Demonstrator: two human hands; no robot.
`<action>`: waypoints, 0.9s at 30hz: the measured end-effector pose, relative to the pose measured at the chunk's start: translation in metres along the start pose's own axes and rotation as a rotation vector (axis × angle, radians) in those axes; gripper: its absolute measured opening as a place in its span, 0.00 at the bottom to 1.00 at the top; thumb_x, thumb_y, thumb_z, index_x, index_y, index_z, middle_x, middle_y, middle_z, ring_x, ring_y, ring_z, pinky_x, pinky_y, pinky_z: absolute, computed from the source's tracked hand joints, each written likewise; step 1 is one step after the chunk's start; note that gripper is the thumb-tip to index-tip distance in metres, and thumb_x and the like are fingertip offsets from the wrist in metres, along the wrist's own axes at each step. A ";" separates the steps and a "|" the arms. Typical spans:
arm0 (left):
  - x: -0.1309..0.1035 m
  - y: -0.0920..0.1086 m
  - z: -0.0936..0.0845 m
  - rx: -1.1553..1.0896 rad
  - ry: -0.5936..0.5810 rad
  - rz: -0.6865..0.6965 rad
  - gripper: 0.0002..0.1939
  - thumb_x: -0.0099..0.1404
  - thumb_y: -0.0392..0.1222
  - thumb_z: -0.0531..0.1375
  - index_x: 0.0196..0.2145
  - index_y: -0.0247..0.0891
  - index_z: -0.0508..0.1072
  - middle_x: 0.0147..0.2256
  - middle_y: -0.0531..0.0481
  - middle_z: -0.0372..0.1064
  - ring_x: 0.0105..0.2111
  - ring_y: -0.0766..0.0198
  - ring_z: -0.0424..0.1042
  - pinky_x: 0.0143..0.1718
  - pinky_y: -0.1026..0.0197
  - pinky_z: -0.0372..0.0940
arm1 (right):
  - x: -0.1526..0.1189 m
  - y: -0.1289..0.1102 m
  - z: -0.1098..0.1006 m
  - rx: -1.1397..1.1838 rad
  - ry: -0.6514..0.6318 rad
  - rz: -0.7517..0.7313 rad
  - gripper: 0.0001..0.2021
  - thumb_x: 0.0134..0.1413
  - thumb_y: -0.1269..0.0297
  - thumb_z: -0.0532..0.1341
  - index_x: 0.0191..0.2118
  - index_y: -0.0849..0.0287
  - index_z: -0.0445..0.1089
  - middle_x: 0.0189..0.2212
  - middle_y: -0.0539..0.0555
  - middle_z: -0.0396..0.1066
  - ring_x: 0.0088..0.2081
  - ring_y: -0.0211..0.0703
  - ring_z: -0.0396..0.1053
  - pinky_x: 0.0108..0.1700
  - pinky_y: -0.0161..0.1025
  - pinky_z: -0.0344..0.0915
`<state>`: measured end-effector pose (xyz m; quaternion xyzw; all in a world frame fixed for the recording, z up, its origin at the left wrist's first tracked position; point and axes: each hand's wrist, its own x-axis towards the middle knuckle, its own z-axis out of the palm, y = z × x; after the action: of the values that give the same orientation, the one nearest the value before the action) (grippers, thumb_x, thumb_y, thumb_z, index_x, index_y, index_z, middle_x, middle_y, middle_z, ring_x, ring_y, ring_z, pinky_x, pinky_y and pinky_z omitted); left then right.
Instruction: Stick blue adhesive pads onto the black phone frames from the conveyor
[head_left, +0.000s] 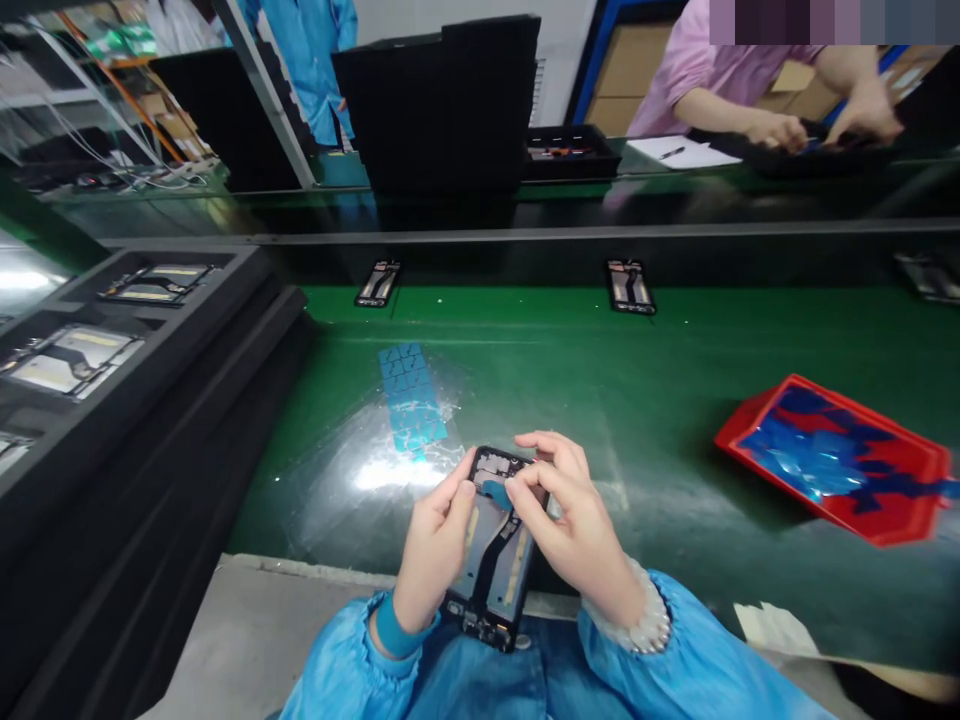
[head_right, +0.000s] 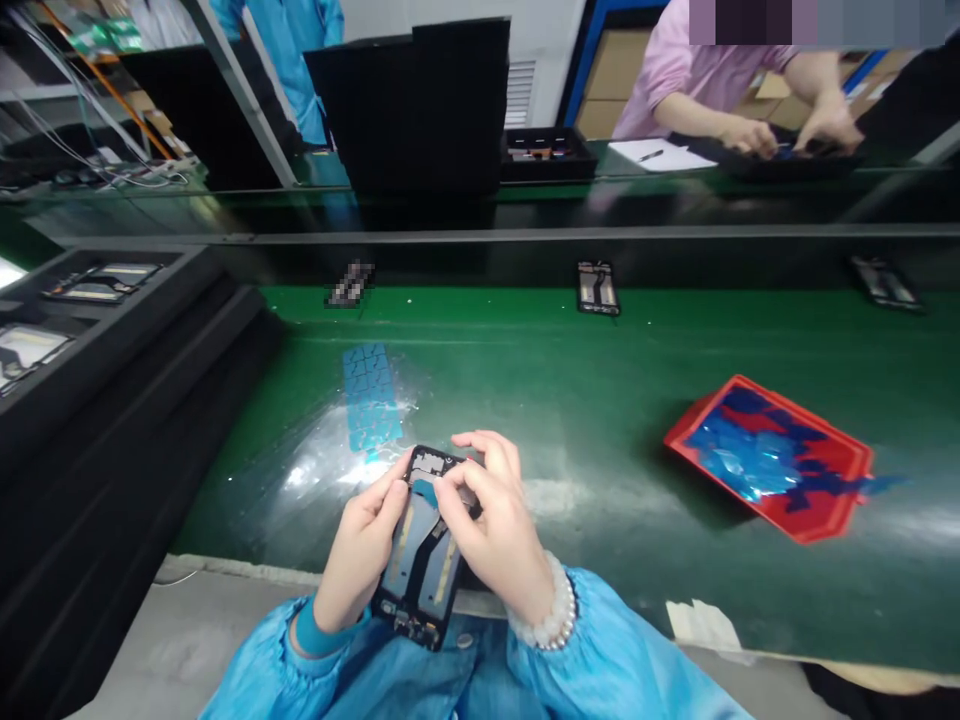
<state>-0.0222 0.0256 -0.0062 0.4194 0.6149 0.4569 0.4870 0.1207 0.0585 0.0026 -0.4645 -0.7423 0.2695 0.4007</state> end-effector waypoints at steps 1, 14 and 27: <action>0.000 0.000 0.000 -0.002 -0.001 -0.006 0.20 0.66 0.44 0.52 0.53 0.39 0.68 0.54 0.50 0.66 0.57 0.58 0.60 0.58 0.57 0.55 | 0.000 0.000 0.001 0.002 0.008 -0.001 0.09 0.56 0.66 0.55 0.25 0.56 0.63 0.44 0.57 0.63 0.52 0.50 0.55 0.49 0.50 0.58; -0.003 0.004 0.001 -0.034 -0.045 -0.027 0.20 0.66 0.44 0.50 0.54 0.40 0.66 0.55 0.51 0.65 0.59 0.59 0.57 0.59 0.57 0.54 | 0.003 0.001 0.002 0.023 0.044 0.018 0.10 0.55 0.67 0.57 0.23 0.56 0.63 0.37 0.55 0.65 0.44 0.46 0.60 0.43 0.45 0.61; -0.004 0.003 -0.001 0.001 -0.069 0.005 0.20 0.67 0.44 0.50 0.54 0.42 0.66 0.54 0.52 0.65 0.58 0.60 0.58 0.59 0.58 0.54 | 0.002 0.000 0.001 0.048 0.019 0.054 0.10 0.55 0.65 0.57 0.24 0.57 0.66 0.36 0.55 0.66 0.41 0.45 0.63 0.41 0.42 0.62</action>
<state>-0.0219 0.0225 -0.0029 0.4367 0.5971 0.4429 0.5065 0.1198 0.0603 0.0025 -0.4775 -0.7188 0.2934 0.4114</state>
